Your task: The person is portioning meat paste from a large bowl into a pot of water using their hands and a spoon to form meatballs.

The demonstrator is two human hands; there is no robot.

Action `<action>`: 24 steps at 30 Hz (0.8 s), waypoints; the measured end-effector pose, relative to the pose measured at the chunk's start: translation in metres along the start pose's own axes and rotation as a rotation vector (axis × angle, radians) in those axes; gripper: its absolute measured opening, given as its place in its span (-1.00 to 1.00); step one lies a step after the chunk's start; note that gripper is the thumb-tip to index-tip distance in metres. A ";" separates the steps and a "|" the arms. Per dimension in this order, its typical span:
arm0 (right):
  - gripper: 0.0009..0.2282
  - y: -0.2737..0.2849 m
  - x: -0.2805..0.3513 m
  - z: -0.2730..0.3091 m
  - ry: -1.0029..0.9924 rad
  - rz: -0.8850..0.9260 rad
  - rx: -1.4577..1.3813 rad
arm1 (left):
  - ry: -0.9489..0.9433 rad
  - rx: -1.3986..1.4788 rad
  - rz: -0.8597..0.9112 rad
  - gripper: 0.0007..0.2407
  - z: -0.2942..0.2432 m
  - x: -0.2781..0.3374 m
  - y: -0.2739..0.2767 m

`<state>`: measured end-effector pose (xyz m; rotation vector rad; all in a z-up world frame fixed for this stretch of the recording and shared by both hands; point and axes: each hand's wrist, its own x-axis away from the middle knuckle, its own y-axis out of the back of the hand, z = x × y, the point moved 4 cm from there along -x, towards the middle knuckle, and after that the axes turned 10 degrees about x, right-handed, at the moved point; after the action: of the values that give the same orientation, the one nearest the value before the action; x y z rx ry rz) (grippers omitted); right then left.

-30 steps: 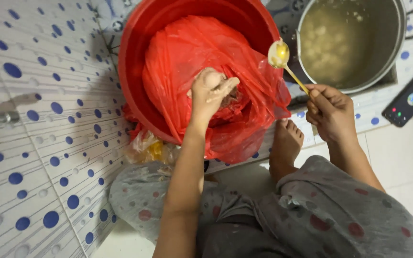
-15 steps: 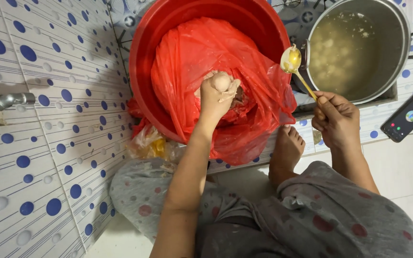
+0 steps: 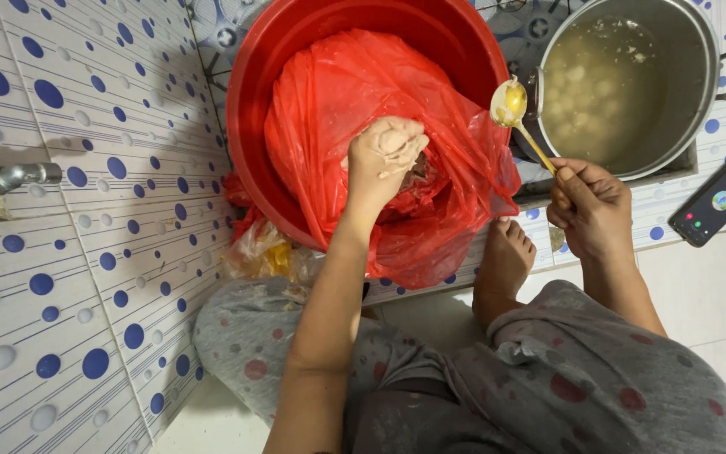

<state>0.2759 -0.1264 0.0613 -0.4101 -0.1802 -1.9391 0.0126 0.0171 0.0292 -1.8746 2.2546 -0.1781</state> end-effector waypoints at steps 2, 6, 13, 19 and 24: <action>-0.87 0.000 0.000 0.000 0.007 0.002 -0.001 | -0.010 -0.070 -0.006 -0.88 0.001 -0.001 0.002; -0.87 0.000 0.001 0.002 0.010 0.005 -0.006 | -0.032 -0.169 -0.033 -0.73 -0.012 0.000 0.000; -0.87 -0.009 0.008 0.016 0.053 -0.029 0.071 | 0.171 0.075 0.061 -0.82 0.007 0.001 0.004; -0.82 -0.039 0.022 0.046 0.583 -0.055 0.864 | 0.170 0.625 0.138 -0.72 0.006 0.001 -0.009; -0.84 -0.081 0.026 0.064 1.048 -0.092 1.111 | -0.018 0.075 0.102 -0.83 -0.018 -0.003 -0.013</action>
<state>0.2049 -0.0969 0.1357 1.3161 -0.5236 -1.5989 0.0209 0.0166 0.0501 -1.7128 2.2915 -0.2258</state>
